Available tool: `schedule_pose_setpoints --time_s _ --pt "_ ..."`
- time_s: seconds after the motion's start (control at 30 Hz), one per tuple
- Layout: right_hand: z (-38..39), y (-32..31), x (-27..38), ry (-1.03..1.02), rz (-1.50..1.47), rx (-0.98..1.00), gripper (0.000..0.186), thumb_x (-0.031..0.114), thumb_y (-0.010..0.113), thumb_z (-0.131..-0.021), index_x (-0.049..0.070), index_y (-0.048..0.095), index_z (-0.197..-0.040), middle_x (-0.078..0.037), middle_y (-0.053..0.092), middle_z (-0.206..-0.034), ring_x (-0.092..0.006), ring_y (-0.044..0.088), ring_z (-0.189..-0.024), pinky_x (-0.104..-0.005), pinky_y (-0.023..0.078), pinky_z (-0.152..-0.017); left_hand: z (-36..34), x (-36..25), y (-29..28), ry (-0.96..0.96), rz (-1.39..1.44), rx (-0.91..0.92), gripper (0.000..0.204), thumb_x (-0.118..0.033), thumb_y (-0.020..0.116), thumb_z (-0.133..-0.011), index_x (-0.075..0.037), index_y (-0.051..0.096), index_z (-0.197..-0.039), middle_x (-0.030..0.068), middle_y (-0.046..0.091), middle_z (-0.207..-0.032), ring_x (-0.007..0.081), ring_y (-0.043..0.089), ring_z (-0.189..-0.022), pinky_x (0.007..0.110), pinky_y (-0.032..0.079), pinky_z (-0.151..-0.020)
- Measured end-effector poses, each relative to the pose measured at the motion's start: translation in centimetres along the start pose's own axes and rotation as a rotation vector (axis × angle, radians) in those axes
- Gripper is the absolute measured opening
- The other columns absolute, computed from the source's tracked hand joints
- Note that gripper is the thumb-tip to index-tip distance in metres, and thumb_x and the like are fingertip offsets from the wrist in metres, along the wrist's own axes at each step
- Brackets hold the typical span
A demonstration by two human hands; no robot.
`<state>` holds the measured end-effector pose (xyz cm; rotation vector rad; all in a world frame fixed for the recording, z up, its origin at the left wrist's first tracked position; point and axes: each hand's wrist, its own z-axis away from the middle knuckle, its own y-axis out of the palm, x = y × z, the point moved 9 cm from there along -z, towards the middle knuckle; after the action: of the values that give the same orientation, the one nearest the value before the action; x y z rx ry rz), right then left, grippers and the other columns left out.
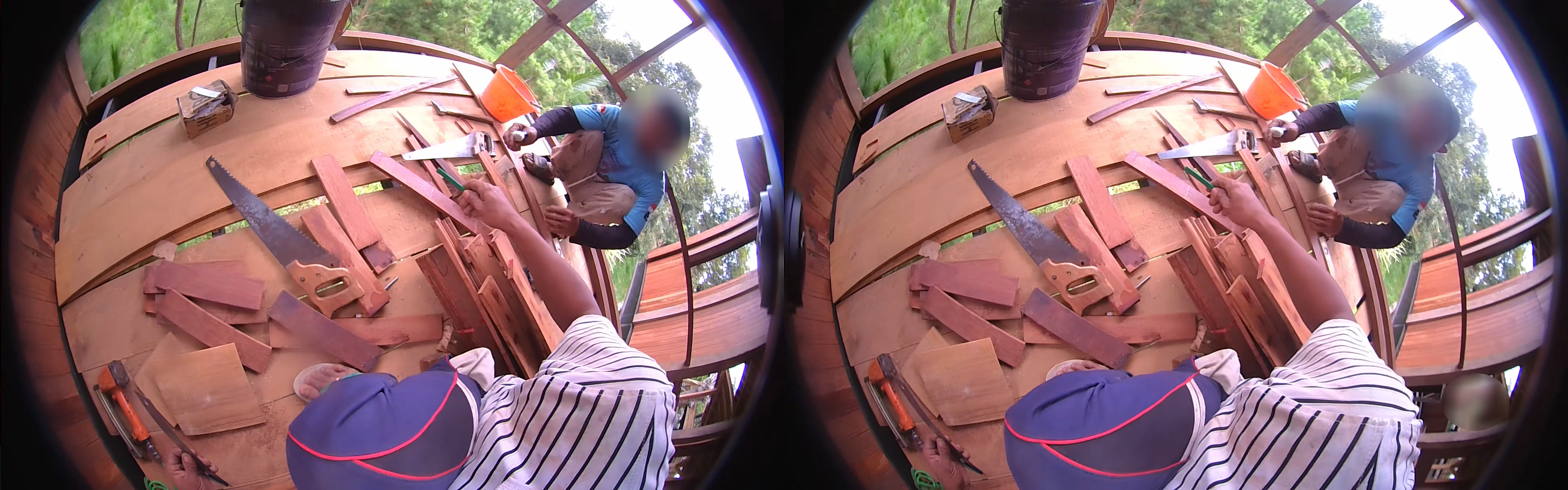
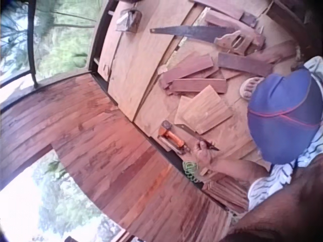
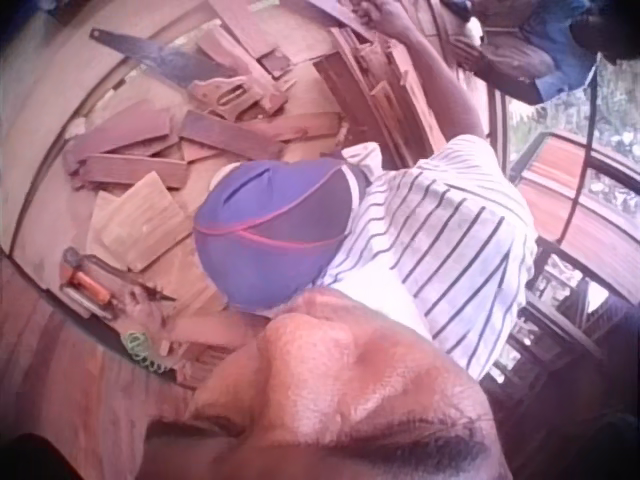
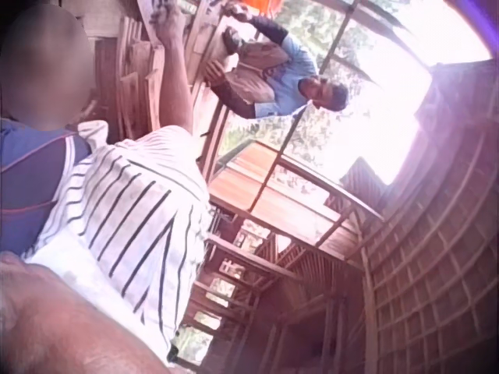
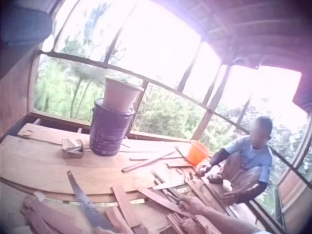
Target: The person measures and marks wooden planks using a metal ruler and a pencil. They repeatedly position the ruler, draw lines, and adjust the wood pieces on the floor.
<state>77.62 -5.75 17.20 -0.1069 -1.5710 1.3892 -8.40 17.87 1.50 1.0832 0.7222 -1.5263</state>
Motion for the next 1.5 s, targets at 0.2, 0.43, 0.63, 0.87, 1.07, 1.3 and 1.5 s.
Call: schedule_pose_setpoints --time_s 0.2,0.43,0.63,0.87,1.07,1.3,1.5 --pt "3.0 -4.6 -9.8 0.325 -0.306 -0.228 0.022 0.01 0.051 -0.107 0.002 0.051 -0.127 -0.007 0.07 -0.1 -0.0084 0.061 -0.07 -0.0217 0.05 -0.058 3.8 -8.1 6.4 -0.01 -0.749 -0.071 0.045 -0.039 0.06 -0.105 0.002 0.061 -0.123 0.0169 0.07 -0.093 0.0277 0.064 -0.077 0.043 0.054 -0.077" --pt "5.6 -10.5 -19.5 0.335 -0.944 -0.63 0.011 0.01 0.055 -0.105 0.008 0.058 -0.116 -0.001 0.065 -0.091 -0.0081 0.055 -0.067 -0.0201 0.042 -0.052 2.7 -6.4 7.3 -0.154 -0.499 -0.1 0.041 -0.037 0.053 -0.109 0.003 0.062 -0.106 0.011 0.064 -0.084 0.0201 0.061 -0.075 0.036 0.052 -0.067" --pt "6.1 -9.6 -21.4 0.369 -0.982 -0.783 0.003 0.017 0.059 -0.106 0.016 0.061 -0.107 0.0 0.067 -0.091 -0.0068 0.059 -0.068 -0.0209 0.041 -0.051 2.7 -8.1 8.2 -0.141 -0.677 -0.07 0.042 -0.039 0.054 -0.109 0.003 0.061 -0.108 0.0116 0.065 -0.085 0.0216 0.061 -0.073 0.037 0.052 -0.067" --pt "3.9 -6.5 -25.5 0.56 -1.187 -0.541 0.034 0.028 0.041 -0.113 -0.002 0.047 -0.129 -0.018 0.065 -0.107 -0.0248 0.069 -0.088 -0.0337 0.064 -0.073 2.9 -5.2 5.8 -0.187 -0.384 -0.224 0.039 -0.036 0.058 -0.107 0.003 0.062 -0.107 0.0123 0.066 -0.084 0.0218 0.063 -0.073 0.036 0.053 -0.067" --pt "-0.1 -9.8 -17.2 0.386 -1.155 -0.722 0.035 0.032 0.036 -0.115 0.004 0.048 -0.132 -0.021 0.065 -0.111 -0.0297 0.069 -0.095 -0.0364 0.064 -0.077 3.5 -5.4 4.8 -0.131 -0.414 -0.223 0.037 -0.036 0.063 -0.104 0.001 0.064 -0.107 0.0127 0.068 -0.085 0.0218 0.064 -0.073 0.035 0.054 -0.069" --pt "-5.3 -10.0 -20.4 0.355 -1.104 -0.668 0.033 0.033 0.035 -0.115 0.003 0.049 -0.116 -0.019 0.065 -0.109 -0.026 0.07 -0.086 -0.0311 0.063 -0.07 1.6 -1.0 0.5 -0.041 -0.065 -0.141 0.017 -0.024 0.065 -0.105 -0.01 0.057 -0.109 0.0021 0.061 -0.084 0.0136 0.062 -0.066 0.03 0.054 -0.054" --pt "-3.1 -13.7 -27.0 0.362 -1.328 -0.565 0.015 0.017 0.052 -0.111 0.006 0.061 -0.117 -0.004 0.062 -0.092 -0.0121 0.061 -0.074 -0.0166 0.05 -0.06 3.1 -4.7 5.2 -0.073 -0.1 -0.217 0.024 -0.032 0.069 -0.102 -0.01 0.057 -0.099 -0.0003 0.059 -0.076 0.0104 0.061 -0.063 0.028 0.055 -0.055"
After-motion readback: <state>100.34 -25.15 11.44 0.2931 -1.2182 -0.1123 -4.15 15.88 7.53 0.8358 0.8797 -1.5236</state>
